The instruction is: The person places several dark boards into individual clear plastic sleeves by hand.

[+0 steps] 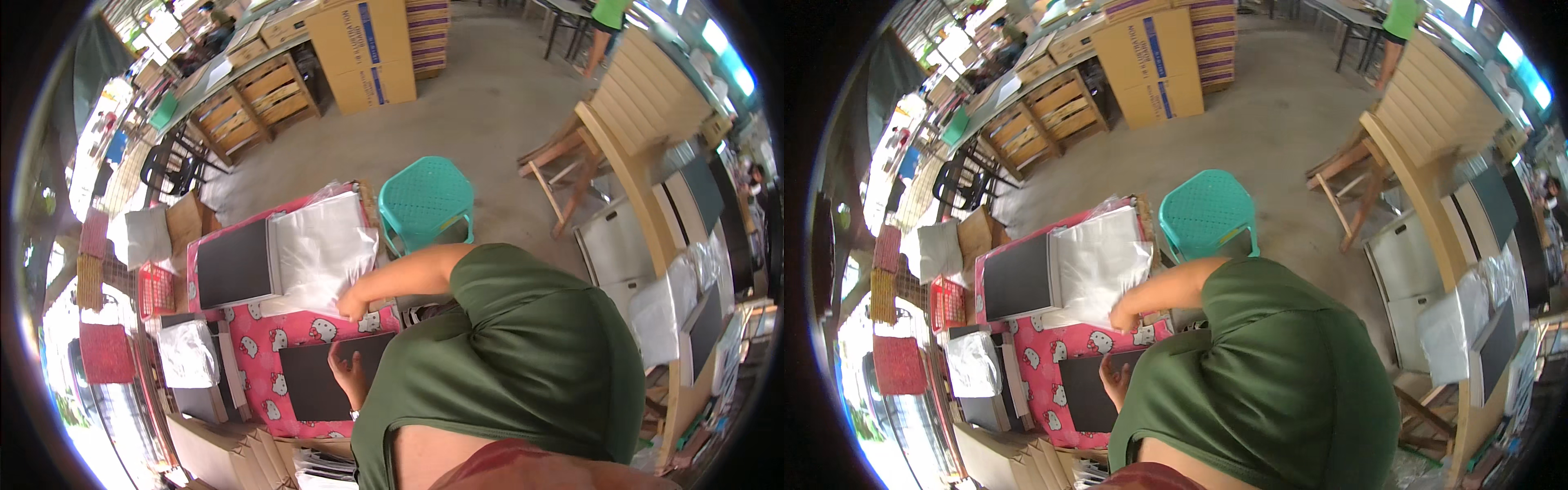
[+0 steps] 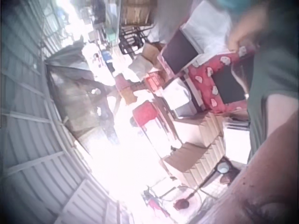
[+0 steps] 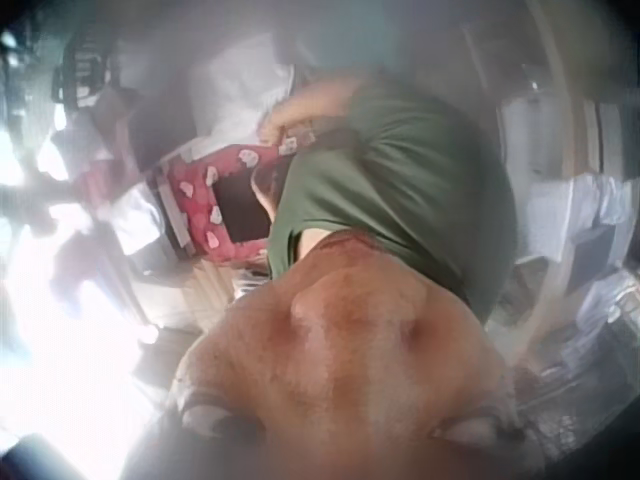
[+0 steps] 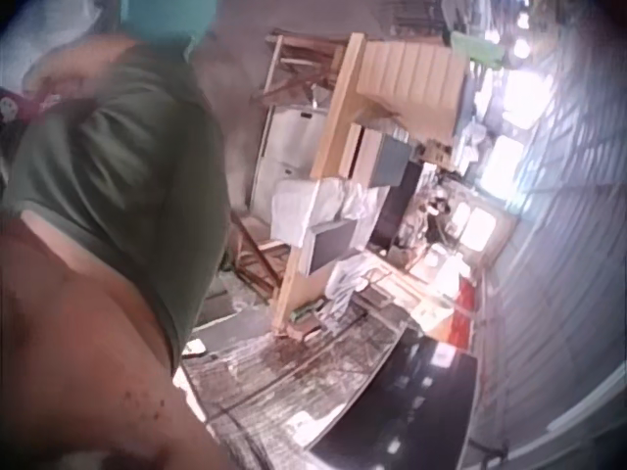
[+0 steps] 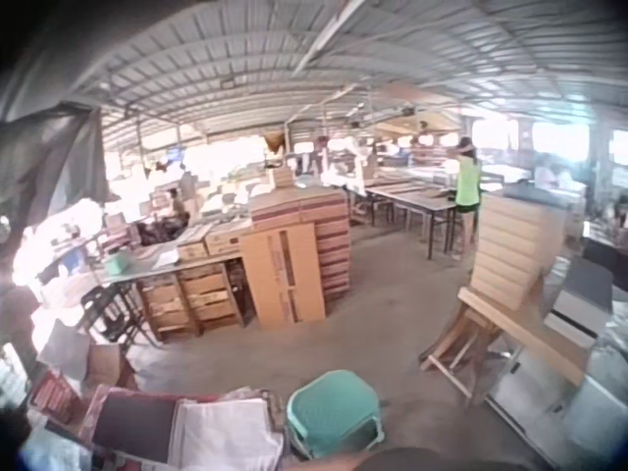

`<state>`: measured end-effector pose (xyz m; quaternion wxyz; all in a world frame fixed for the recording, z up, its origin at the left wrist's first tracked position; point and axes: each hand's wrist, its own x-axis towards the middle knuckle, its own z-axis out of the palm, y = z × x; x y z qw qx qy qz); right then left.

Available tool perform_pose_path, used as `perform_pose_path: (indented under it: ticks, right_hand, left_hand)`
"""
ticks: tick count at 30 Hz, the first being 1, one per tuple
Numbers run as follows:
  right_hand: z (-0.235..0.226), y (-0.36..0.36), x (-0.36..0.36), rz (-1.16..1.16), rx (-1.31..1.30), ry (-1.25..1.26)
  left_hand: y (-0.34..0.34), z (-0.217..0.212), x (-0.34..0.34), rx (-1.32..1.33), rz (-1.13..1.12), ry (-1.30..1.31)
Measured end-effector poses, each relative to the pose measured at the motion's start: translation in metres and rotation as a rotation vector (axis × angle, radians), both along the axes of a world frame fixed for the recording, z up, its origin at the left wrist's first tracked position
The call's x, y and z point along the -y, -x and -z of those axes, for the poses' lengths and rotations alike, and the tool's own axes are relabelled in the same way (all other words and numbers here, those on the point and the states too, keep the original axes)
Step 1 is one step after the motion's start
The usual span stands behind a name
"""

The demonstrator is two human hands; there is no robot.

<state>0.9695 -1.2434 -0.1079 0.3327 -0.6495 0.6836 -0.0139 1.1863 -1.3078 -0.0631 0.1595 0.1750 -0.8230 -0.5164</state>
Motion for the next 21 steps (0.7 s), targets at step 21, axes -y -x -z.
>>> perform_pose_path:
  ticks: [21]
  right_hand:
    - [-0.152,-0.163,-0.275,1.072,0.606,0.779]
  left_hand:
    - [0.002,-0.096,-0.155,-0.023,0.483,-0.214]
